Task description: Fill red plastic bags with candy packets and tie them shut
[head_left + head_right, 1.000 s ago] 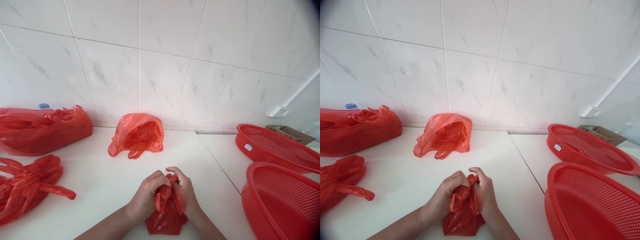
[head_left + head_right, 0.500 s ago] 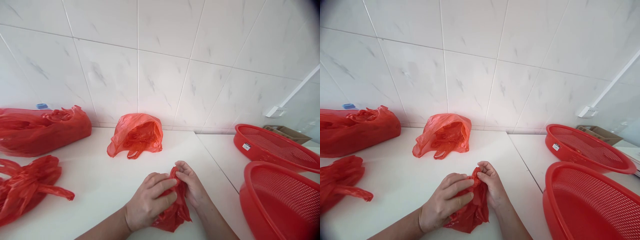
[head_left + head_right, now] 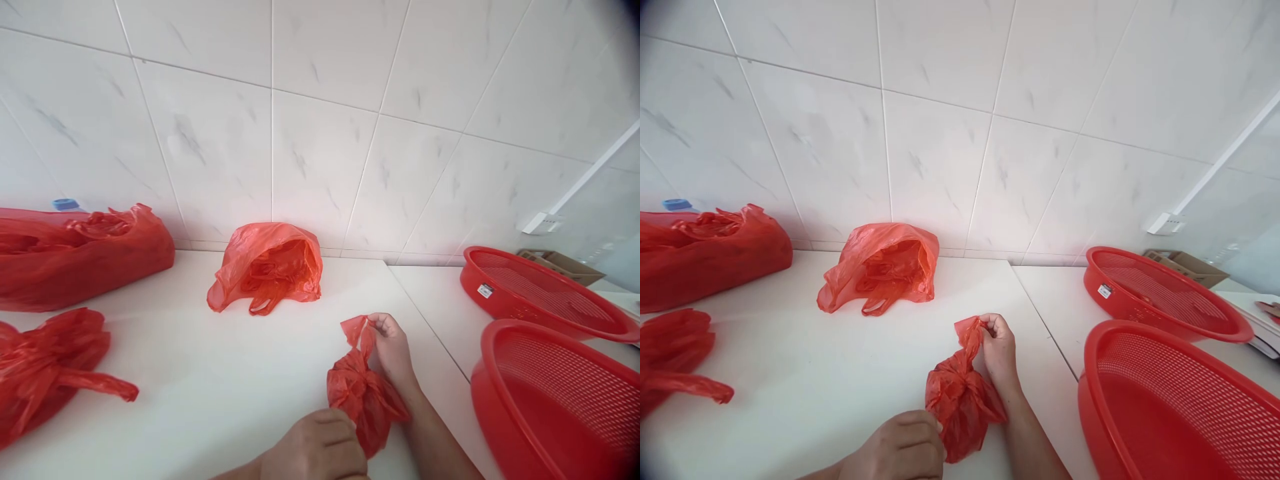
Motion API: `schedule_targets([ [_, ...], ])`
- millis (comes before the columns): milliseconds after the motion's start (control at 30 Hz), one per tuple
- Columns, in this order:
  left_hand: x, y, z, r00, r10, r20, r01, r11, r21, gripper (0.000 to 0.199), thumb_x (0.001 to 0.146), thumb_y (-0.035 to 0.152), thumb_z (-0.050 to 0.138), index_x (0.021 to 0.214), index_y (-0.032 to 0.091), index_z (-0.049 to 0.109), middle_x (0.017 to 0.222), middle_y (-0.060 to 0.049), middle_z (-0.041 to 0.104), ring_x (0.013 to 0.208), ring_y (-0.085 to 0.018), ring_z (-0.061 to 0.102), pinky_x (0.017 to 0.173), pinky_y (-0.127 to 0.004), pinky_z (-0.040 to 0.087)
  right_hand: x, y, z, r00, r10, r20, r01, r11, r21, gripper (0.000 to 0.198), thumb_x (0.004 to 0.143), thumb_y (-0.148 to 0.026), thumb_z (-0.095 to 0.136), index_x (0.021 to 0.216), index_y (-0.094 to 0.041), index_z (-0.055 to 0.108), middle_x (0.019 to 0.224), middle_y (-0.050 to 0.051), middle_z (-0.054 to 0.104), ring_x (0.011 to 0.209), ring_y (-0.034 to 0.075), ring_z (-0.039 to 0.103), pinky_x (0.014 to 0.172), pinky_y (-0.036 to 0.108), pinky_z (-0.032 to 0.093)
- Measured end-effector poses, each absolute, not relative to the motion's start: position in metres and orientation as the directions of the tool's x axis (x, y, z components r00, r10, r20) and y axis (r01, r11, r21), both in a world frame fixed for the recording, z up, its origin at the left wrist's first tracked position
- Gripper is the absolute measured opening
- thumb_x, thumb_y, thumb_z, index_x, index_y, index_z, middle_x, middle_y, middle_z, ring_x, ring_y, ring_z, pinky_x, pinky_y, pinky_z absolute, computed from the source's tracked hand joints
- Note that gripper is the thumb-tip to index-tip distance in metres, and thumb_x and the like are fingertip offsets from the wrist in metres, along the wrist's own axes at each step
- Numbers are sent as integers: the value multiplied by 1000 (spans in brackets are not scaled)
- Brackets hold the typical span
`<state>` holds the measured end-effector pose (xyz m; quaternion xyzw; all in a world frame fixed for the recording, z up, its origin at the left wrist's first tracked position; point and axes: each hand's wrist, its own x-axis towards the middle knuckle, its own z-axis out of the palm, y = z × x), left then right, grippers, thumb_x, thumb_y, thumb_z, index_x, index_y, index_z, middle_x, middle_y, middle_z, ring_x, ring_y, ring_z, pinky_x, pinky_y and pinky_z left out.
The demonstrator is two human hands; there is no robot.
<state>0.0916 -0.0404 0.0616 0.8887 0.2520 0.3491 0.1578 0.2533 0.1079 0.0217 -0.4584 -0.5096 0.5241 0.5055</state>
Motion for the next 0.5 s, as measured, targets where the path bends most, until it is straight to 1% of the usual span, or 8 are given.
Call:
schedule_targets([
  [100, 92, -41, 58, 571, 568, 592, 357, -822, 444, 27, 95, 18, 38, 94, 24, 64, 63, -4, 65, 60, -17, 55, 66, -28, 47, 256, 107, 28, -167, 985, 46, -46, 38, -998, 16, 70, -27, 69, 80, -19, 61, 78, 1, 64, 72, 16, 57, 67, 28, 44],
  [133, 93, -41, 54, 547, 571, 613, 384, -821, 422, 25, 95, 18, 39, 102, 24, 63, 71, -6, 68, 67, -18, 60, 71, -29, 47, 259, 105, 30, -217, 975, 42, -48, 33, -998, 15, 71, -28, 69, 78, -19, 62, 76, 1, 63, 71, 16, 56, 67, 28, 43],
  [200, 94, -38, 43, 464, 600, 652, 474, -790, 390, 30, 93, 22, 46, 122, 23, 55, 103, -15, 69, 99, -26, 62, 90, -39, 44, 266, 101, 29, -323, 946, 16, -71, -8, -997, 15, 75, -33, 67, 76, -18, 64, 74, 2, 63, 68, 16, 55, 67, 29, 43],
  [267, 94, -32, 30, 336, 682, 650, 569, -697, 437, 57, 86, 36, 58, 139, 23, 39, 138, -23, 46, 129, -38, 40, 103, -55, 31, 271, 96, 23, -424, 904, -62, -105, -117, -988, 21, 76, -39, 67, 78, -18, 68, 76, 5, 65, 72, 19, 58, 70, 32, 45],
  [300, 93, -28, 24, 265, 742, 616, 596, -628, 500, 75, 81, 43, 64, 144, 22, 30, 146, -25, 33, 135, -42, 29, 105, -59, 28, 272, 93, 18, -466, 876, -124, -106, -195, -975, 24, 75, -42, 68, 81, -18, 70, 81, 8, 67, 76, 21, 60, 73, 35, 46],
  [367, 90, -20, 18, 203, 849, 488, 596, -503, 626, 92, 74, 49, 69, 147, 21, 22, 152, -24, 19, 138, -41, 23, 106, -56, 32, 271, 86, 9, -557, 796, -236, -61, -322, -945, 30, 69, -44, 73, 85, -19, 71, 88, 11, 69, 83, 25, 63, 78, 39, 48],
  [433, 85, -14, 22, 227, 898, 377, 556, -438, 706, 87, 74, 44, 70, 146, 22, 25, 152, -18, 25, 136, -34, 31, 106, -45, 37, 265, 80, 4, -637, 718, -280, -31, -387, -921, 33, 69, -44, 74, 92, -20, 71, 98, 11, 69, 93, 28, 63, 83, 43, 49],
  [500, 79, -11, 33, 275, 899, 341, 521, -438, 732, 78, 75, 37, 69, 143, 24, 32, 148, -12, 37, 133, -27, 39, 107, -35, 38, 260, 79, 2, -674, 688, -271, -62, -418, -906, 34, 72, -44, 71, 97, -21, 69, 107, 10, 67, 103, 30, 61, 89, 44, 48],
])
